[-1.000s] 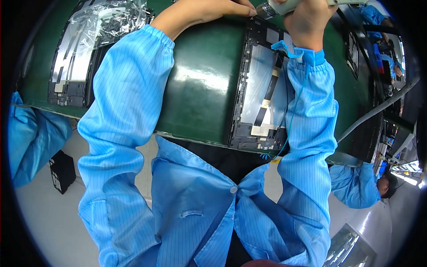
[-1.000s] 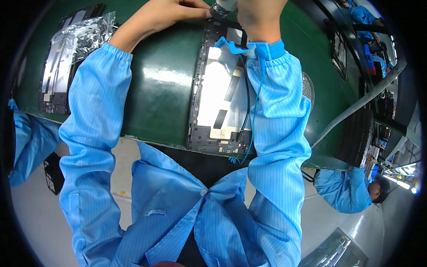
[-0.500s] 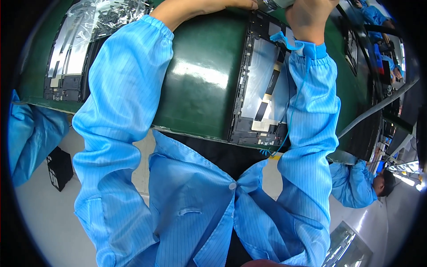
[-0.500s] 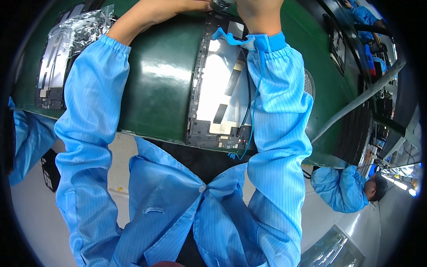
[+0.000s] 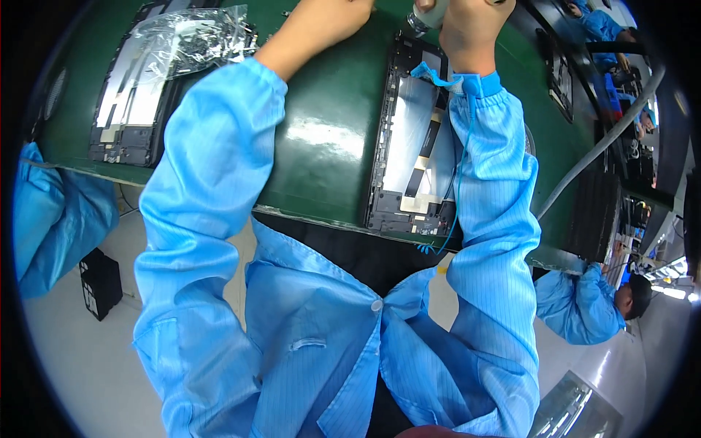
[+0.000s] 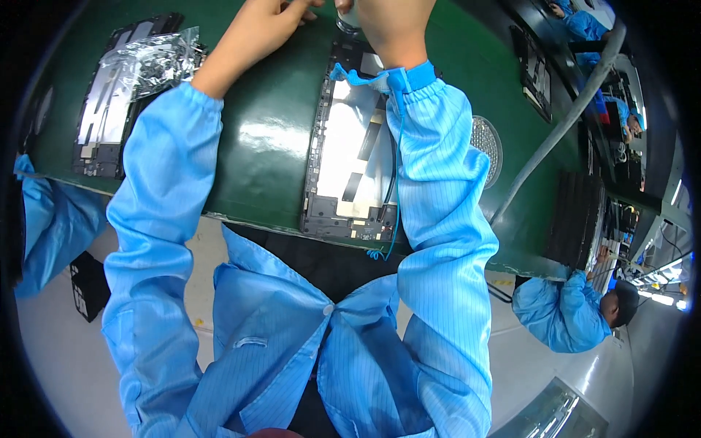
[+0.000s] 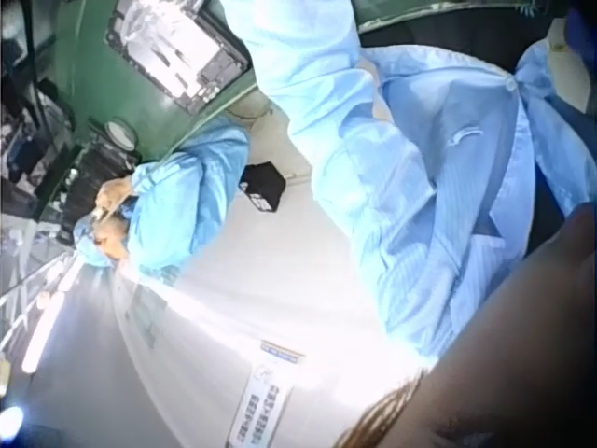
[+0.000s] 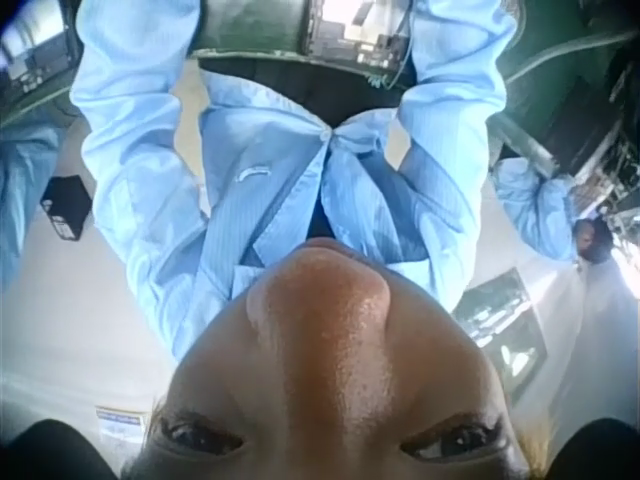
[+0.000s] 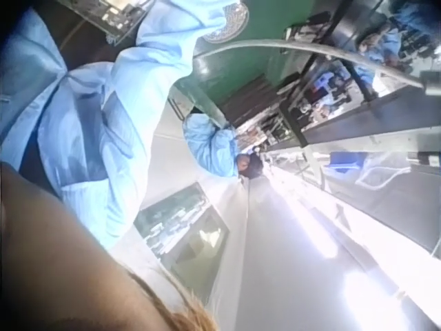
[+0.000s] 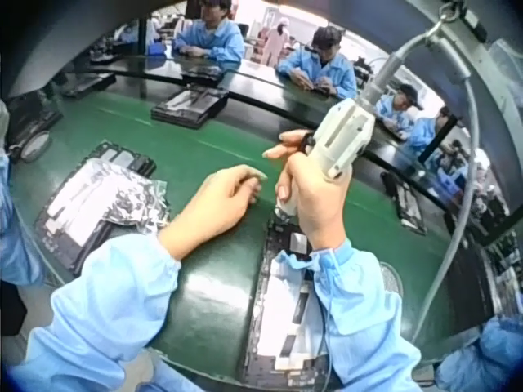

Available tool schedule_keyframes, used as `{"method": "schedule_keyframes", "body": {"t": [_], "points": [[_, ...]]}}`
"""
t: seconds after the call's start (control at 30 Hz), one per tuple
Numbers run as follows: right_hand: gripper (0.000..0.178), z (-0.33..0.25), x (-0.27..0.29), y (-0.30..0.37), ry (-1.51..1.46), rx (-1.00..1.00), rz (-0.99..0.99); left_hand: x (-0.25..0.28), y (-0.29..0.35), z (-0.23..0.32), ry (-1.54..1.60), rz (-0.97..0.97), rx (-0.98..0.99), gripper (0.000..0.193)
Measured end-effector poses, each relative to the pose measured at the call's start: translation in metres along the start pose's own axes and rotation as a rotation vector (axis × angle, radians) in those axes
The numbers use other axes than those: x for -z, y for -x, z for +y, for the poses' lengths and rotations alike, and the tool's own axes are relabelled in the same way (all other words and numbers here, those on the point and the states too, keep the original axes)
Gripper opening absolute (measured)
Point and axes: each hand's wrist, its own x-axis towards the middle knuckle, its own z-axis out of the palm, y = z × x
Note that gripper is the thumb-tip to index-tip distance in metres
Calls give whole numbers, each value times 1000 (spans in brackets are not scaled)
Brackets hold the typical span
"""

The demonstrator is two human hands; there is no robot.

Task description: The person assembles an electronic device by placing internal components into a tablet frame and securing them with screws using an electric screwdriver.

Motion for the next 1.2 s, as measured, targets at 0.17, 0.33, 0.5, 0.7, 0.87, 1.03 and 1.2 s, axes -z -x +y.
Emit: {"method": "schedule_keyframes", "body": {"t": [0.17,0.33,0.5,0.7,0.87,1.03,1.2], "points": [[13,15,16,-9,-404,53,-188,-15,57,62,-644,-9,154,22],[11,-8,14,-6,60,6,-53,-62,114,124,-913,-293,497,74],[22,-59,63,12,-5,70,139,-81,115,125,-850,-277,656,86],[28,-106,149,60,110,-18,290,-79,132,119,-541,-52,715,91],[27,-127,212,84,374,-43,477,-100,114,149,-135,122,820,71],[28,-137,242,87,428,-20,559,-79,47,86,-23,156,413,69],[31,-132,241,90,473,-45,510,-67,-81,21,143,111,558,69]]}}
